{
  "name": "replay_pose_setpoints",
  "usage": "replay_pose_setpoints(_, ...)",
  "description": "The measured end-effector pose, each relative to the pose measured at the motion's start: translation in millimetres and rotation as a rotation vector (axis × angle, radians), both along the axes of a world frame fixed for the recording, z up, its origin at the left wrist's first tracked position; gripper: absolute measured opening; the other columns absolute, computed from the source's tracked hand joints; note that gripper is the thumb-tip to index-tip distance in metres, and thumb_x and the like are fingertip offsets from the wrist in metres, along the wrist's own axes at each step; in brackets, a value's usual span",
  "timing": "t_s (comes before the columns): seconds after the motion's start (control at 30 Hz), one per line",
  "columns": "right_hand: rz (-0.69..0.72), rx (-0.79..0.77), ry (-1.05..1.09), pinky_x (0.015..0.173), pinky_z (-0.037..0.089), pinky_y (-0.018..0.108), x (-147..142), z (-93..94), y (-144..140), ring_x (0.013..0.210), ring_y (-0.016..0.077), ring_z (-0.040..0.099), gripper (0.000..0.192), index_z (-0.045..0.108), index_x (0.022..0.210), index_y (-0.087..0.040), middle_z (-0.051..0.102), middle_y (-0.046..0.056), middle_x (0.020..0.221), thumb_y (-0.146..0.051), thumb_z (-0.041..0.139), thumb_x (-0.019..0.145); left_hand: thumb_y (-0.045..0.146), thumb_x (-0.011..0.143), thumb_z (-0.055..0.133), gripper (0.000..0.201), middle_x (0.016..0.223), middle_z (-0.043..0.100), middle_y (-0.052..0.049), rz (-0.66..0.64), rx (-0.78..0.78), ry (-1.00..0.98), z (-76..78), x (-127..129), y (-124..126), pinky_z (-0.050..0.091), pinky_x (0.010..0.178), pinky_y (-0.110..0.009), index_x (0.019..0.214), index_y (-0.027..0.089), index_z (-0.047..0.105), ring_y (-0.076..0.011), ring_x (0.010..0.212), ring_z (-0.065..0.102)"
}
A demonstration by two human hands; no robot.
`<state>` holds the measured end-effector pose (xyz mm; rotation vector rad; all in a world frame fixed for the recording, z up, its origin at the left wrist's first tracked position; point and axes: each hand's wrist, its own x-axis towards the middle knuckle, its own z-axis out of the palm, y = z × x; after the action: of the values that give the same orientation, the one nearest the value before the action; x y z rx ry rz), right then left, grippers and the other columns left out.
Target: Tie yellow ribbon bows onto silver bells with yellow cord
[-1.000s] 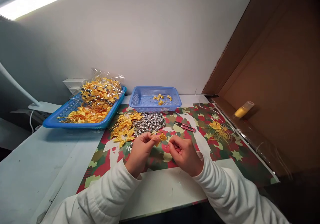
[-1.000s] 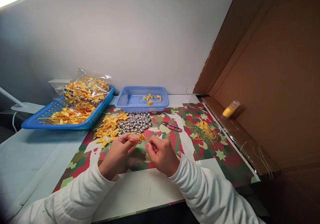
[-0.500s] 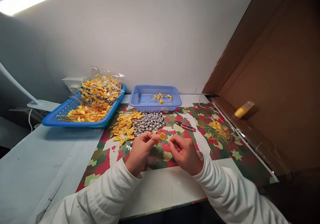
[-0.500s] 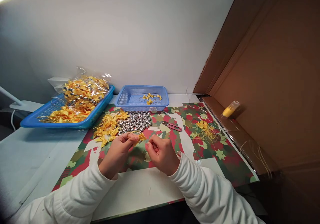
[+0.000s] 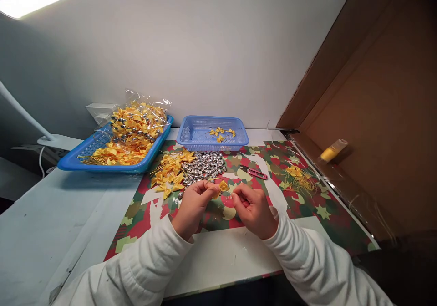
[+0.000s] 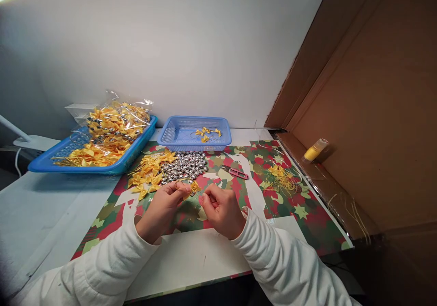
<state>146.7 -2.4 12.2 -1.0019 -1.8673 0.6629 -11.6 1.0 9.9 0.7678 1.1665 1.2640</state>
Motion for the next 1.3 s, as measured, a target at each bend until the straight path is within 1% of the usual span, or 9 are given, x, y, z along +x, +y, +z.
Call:
replay_pose_setpoints(0.2, -0.013, 0.002, -0.007, 0.043, 0.025, 0.020, 1, -0.9, 0, 0.043, 0.0060, 0.028, 0.018, 0.046, 0.065, -0.018, 0.031, -0.008, 0.051, -0.017, 0.047, 0.083, 0.027, 0.056, 0.074, 0.019, 0.059, 0.056, 0.003, 0.003, -0.007, -0.019, -2.8, 0, 0, 0.035, 0.056, -0.021, 0.056, 0.015, 0.060, -0.0087, 0.056, 0.045)
replay_pose_setpoints(0.33, -0.023, 0.014, -0.008, 0.043, 0.026, 0.020, 1, -0.3, -1, 0.043, 0.0058, 0.030, 0.018, 0.046, 0.065, -0.018, 0.033, -0.008, 0.051, -0.016, 0.047, 0.083, 0.027, 0.058, 0.074, 0.019, 0.057, 0.052, 0.005, 0.001, -0.002, -0.025, -6.9, -1, 2, 0.033, 0.055, -0.020, 0.056, 0.015, 0.059, -0.0074, 0.055, 0.042)
replay_pose_setpoints(0.43, -0.025, 0.017, -0.010, 0.043, 0.026, 0.019, 1, -0.3, -1, 0.043, 0.0056, 0.030, 0.018, 0.046, 0.065, -0.018, 0.033, -0.008, 0.051, -0.016, 0.047, 0.083, 0.027, 0.059, 0.073, 0.018, 0.058, 0.053, 0.004, -0.004, 0.001, -0.017, -7.6, -2, 1, 0.033, 0.055, -0.020, 0.057, 0.015, 0.059, -0.0076, 0.055, 0.042)
replay_pose_setpoints(0.6, -0.028, 0.010, -0.010, 0.043, 0.025, 0.020, -1, 0.5, -1, 0.042, 0.0058, 0.029, 0.019, 0.045, 0.064, -0.019, 0.031, -0.008, 0.050, -0.017, 0.047, 0.083, 0.028, 0.059, 0.072, 0.018, 0.055, 0.052, 0.004, -0.009, -0.005, 0.009, -3.3, 0, 0, 0.033, 0.054, -0.021, 0.056, 0.016, 0.059, -0.0084, 0.054, 0.042)
replay_pose_setpoints(0.83, -0.007, -0.015, -0.001, 0.043, 0.025, 0.021, 0, 1.9, 0, 0.043, 0.0065, 0.028, 0.019, 0.045, 0.064, -0.019, 0.032, -0.007, 0.051, -0.019, 0.047, 0.083, 0.026, 0.056, 0.072, 0.020, 0.054, 0.053, 0.004, -0.024, -0.004, -0.009, 5.2, 3, -2, 0.033, 0.054, -0.021, 0.050, 0.016, 0.055, -0.0084, 0.053, 0.042)
replay_pose_setpoints(1.1, 0.026, -0.047, -0.021, 0.043, 0.025, 0.021, 1, 1.0, 1, 0.044, 0.0069, 0.029, 0.019, 0.046, 0.064, -0.019, 0.034, -0.007, 0.052, -0.021, 0.047, 0.083, 0.028, 0.056, 0.073, 0.021, 0.057, 0.055, 0.003, -0.018, -0.013, -0.010, 4.4, 2, -2, 0.035, 0.055, -0.021, 0.051, 0.016, 0.056, -0.0088, 0.055, 0.044)
replay_pose_setpoints(1.3, 0.030, -0.048, -0.021, 0.043, 0.027, 0.020, 1, 0.4, 2, 0.045, 0.0070, 0.032, 0.018, 0.048, 0.066, -0.019, 0.040, -0.005, 0.054, -0.021, 0.046, 0.084, 0.028, 0.057, 0.074, 0.023, 0.052, 0.053, 0.005, -0.046, 0.006, -0.009, 2.7, 1, -1, 0.035, 0.055, -0.021, 0.050, 0.017, 0.055, -0.0088, 0.053, 0.044)
